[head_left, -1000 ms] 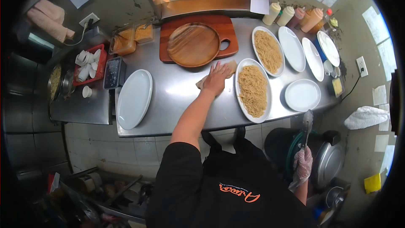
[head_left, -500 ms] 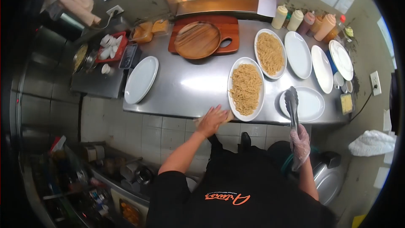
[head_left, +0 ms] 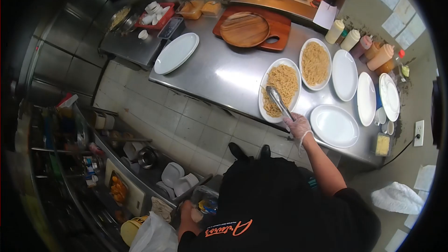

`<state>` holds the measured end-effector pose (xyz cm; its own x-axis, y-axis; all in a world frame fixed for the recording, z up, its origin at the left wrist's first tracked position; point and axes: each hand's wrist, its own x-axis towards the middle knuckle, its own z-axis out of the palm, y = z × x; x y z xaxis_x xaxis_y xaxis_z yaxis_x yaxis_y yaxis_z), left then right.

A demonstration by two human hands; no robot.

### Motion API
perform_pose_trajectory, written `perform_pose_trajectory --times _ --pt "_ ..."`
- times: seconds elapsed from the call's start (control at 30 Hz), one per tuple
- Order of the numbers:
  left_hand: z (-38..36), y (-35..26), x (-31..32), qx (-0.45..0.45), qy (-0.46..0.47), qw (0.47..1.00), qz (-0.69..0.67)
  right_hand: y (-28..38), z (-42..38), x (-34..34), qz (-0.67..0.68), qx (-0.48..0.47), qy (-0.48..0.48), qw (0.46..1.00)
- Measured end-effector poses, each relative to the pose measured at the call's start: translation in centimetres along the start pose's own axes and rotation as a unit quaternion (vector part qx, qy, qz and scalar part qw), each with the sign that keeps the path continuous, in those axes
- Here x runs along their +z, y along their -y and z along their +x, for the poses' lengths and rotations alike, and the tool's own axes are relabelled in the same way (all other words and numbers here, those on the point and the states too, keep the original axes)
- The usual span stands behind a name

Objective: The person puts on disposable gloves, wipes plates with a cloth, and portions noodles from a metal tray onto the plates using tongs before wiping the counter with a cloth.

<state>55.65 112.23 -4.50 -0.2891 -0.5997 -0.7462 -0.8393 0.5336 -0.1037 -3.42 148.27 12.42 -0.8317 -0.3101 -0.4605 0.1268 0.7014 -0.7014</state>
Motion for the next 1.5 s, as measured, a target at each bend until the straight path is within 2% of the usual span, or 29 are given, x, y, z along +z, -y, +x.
perform_pose_trajectory --times 0.07,0.1,0.17,0.2,0.27,0.3,0.33,0.37,0.4,0.47,0.57,0.67,0.7,0.77,0.8,0.87,0.9,0.93,1.0,1.07,1.17,1.23,1.27,1.33,1.37,1.4,1.43,1.47,1.5 --pt "-1.8 1.8 1.0 -0.026 0.067 0.997 0.017 0.7 -1.0 -0.5 -0.025 -0.044 -0.035 0.998" --pt "-2.6 2.5 1.4 -0.050 0.090 0.995 -0.016 1.1 -1.2 -0.4 -0.038 -0.067 -0.051 0.996" --pt "-4.0 3.2 2.2 -0.122 0.121 0.971 -0.165 1.9 0.1 0.3 -0.057 -0.054 -0.018 0.997" --pt "-4.6 3.3 2.7 -0.177 0.126 0.924 -0.315 1.9 0.6 0.7 -0.068 -0.044 -0.003 0.997" --pt "-5.0 3.4 3.4 -0.266 0.124 0.696 -0.655 0.2 1.7 1.6 -0.040 -0.017 -0.006 0.999" --pt "-4.9 3.4 3.6 -0.280 0.126 0.585 -0.751 -0.3 2.1 1.7 -0.027 -0.005 -0.007 1.000" --pt "-4.7 2.9 3.3 -0.265 0.135 0.522 -0.800 0.2 1.8 1.5 -0.001 0.009 -0.003 1.000" --pt "-4.4 2.4 2.9 -0.245 0.148 0.467 -0.836 0.6 1.2 1.3 0.026 0.025 0.003 0.999" --pt "-5.1 1.1 0.9 -0.221 0.154 0.449 -0.852 1.1 0.8 1.3 0.054 0.042 0.008 0.998" --pt "-6.3 -2.0 -3.8 -0.174 0.165 0.413 -0.879 0.9 1.6 2.4 -0.013 0.008 -0.023 1.000" --pt "-6.8 -5.2 -7.6 -0.124 0.000 0.420 -0.899 1.2 1.2 1.7 -0.068 0.005 -0.031 0.997" --pt "-5.7 -2.6 -7.8 0.010 -0.082 0.299 -0.951 1.7 0.8 2.0 -0.027 -0.006 -0.042 0.999" --pt "-5.8 -2.7 -8.4 0.022 -0.133 0.267 -0.954 1.7 0.8 2.3 0.000 -0.013 -0.049 0.999" --pt "-6.2 -3.2 -11.0 0.045 -0.231 0.206 -0.950 1.2 1.2 2.9 -0.076 -0.033 -0.073 0.994" --pt "-6.2 -3.2 -11.7 0.018 -0.286 0.190 -0.939 1.6 1.3 3.0 -0.113 -0.046 -0.085 0.989" --pt "-6.2 -3.4 -13.1 -0.036 -0.392 0.151 -0.907 2.0 0.5 2.3 -0.056 0.012 -0.041 0.998" --pt "-6.6 -4.1 -14.0 -0.054 -0.432 0.149 -0.888 2.2 0.3 1.8 -0.029 0.040 -0.018 0.999" --pt "-7.2 -4.8 -15.0 -0.070 -0.472 0.149 -0.866 1.7 0.9 1.8 -0.028 0.011 -0.011 0.999" --pt "-6.2 -4.2 -14.9 -0.101 -0.519 0.158 -0.834 1.5 2.0 2.7 -0.016 0.017 -0.011 1.000" --pt "-3.1 -0.7 -13.3 -0.129 -0.539 0.175 -0.814 1.1 2.4 3.0 -0.022 0.002 -0.023 0.999" --pt "-1.5 -0.2 -13.4 -0.181 -0.517 0.189 -0.815 -0.6 4.3 2.4 0.012 0.035 -0.015 0.999" --pt "-1.3 0.1 -13.5 -0.216 -0.503 0.207 -0.811 1.2 5.1 1.7 -0.017 -0.044 -0.044 0.998" --pt "-1.2 0.2 -13.6 -0.232 -0.496 0.216 -0.808 2.7 5.4 1.5 0.005 -0.009 -0.044 0.999" --pt "-3.0 -2.1 -14.9 -0.348 -0.513 0.392 -0.680 4.7 4.4 1.2 0.060 0.057 -0.029 0.996" --pt "-2.8 -2.0 -14.7 -0.354 -0.513 0.429 -0.654 1.6 5.5 1.3 -0.017 -0.089 -0.042 0.995" --pt "-2.6 -1.9 -14.4 -0.362 -0.513 0.463 -0.626 0.5 5.3 0.6 -0.194 -0.229 -0.037 0.953" --pt "-0.6 -0.3 -11.2 -0.333 -0.515 0.453 -0.647 -0.1 4.7 -0.1 -0.351 -0.364 -0.080 0.859" --pt "1.5 1.0 -8.0 -0.314 -0.519 0.435 -0.666 -1.0 3.3 -0.5 -0.322 -0.362 -0.118 0.867" --pt "5.4 3.0 -3.8 -0.186 -0.588 0.446 -0.649 -1.6 2.9 -1.1 -0.282 -0.405 -0.148 0.857"
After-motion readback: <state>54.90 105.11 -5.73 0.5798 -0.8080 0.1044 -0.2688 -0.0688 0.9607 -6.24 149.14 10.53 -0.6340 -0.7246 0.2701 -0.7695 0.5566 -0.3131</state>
